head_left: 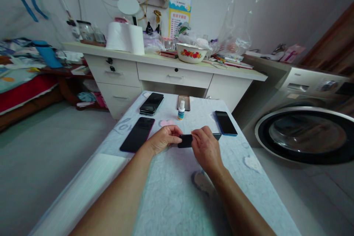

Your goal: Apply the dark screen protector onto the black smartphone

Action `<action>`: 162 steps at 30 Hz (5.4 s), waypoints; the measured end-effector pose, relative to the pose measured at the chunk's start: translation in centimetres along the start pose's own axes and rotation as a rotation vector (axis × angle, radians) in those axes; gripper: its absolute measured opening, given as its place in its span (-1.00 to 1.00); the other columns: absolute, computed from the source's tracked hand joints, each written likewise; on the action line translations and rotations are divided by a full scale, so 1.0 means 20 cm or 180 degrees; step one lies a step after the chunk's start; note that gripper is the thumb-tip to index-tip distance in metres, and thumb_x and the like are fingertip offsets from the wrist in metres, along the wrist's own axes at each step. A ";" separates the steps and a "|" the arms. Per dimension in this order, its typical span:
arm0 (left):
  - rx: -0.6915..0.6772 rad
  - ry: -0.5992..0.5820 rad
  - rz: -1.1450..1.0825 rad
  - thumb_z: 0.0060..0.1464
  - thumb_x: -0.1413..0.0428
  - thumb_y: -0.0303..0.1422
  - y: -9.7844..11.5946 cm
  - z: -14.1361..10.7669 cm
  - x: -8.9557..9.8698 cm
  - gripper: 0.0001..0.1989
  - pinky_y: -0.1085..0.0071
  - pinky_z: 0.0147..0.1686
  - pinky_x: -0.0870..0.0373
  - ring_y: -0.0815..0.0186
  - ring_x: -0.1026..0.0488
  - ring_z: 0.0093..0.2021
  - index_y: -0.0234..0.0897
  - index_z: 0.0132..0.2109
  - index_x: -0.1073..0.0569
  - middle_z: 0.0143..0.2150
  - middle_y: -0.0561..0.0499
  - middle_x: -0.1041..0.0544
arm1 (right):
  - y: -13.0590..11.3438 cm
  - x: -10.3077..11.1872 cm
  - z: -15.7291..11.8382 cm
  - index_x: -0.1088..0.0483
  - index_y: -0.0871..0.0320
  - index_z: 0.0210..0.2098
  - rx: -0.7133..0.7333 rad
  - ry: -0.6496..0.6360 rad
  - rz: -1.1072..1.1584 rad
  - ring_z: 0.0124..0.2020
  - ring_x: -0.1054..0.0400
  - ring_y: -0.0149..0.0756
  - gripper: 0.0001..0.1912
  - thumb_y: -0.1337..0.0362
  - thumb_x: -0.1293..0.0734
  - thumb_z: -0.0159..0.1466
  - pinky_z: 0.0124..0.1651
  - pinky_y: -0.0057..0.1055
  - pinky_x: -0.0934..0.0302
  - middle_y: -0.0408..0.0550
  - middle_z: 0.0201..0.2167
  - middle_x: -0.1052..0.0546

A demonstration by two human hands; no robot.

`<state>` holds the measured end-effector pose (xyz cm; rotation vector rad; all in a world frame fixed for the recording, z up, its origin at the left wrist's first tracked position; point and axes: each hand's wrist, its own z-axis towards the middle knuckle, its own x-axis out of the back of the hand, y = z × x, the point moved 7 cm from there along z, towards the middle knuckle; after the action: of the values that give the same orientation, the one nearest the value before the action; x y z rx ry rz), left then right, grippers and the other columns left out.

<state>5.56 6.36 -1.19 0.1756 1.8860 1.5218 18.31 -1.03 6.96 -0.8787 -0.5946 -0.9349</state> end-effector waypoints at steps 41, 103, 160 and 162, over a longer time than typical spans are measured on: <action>0.0043 -0.0126 0.0021 -0.32 -0.37 -0.53 -0.02 -0.01 0.01 -0.70 0.56 -0.45 -0.20 0.50 -0.37 -0.49 -0.36 -0.36 -0.47 -0.50 0.13 -0.47 | -0.07 -0.04 -0.03 -0.41 0.15 -0.22 0.0167 -0.0043 0.0242 -0.31 -0.31 -0.37 -0.80 0.41 -0.17 0.29 -0.21 -0.47 -0.22 -0.06 -0.29 -0.35; 0.0004 -0.0104 0.0231 -0.30 -0.35 -0.51 0.00 -0.01 0.03 -0.73 0.57 -0.47 -0.19 0.50 -0.33 -0.50 -0.34 -0.41 -0.42 -0.50 0.13 -0.41 | -0.06 0.01 -0.04 -0.46 0.12 -0.23 0.0040 0.0173 -0.0161 -0.36 -0.29 -0.40 -0.76 0.42 -0.18 0.23 -0.30 -0.51 -0.17 -0.08 -0.33 -0.37; -0.0297 0.0061 0.0266 -0.22 -0.33 -0.43 -0.01 -0.01 0.04 -0.79 0.51 -0.44 -0.12 0.49 -0.28 -0.49 -0.33 -0.39 -0.46 -0.49 0.14 -0.39 | -0.10 -0.04 -0.05 -0.44 0.15 -0.24 0.0307 0.0156 0.0127 -0.37 -0.27 -0.41 -0.77 0.42 -0.16 0.28 -0.28 -0.50 -0.18 -0.08 -0.34 -0.33; -0.0347 0.0055 0.0291 -0.21 -0.33 -0.43 -0.01 -0.01 0.05 -0.80 0.49 -0.41 -0.15 0.47 -0.30 -0.47 -0.32 -0.39 -0.47 -0.48 0.13 -0.41 | -0.12 -0.05 -0.06 -0.44 0.14 -0.22 0.0353 0.0156 0.0165 -0.37 -0.27 -0.41 -0.77 0.41 -0.15 0.29 -0.28 -0.50 -0.18 -0.08 -0.34 -0.33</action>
<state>4.76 6.56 -1.70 0.2021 1.8248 1.6881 15.84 -2.29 6.57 -0.7665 -0.5736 -0.8661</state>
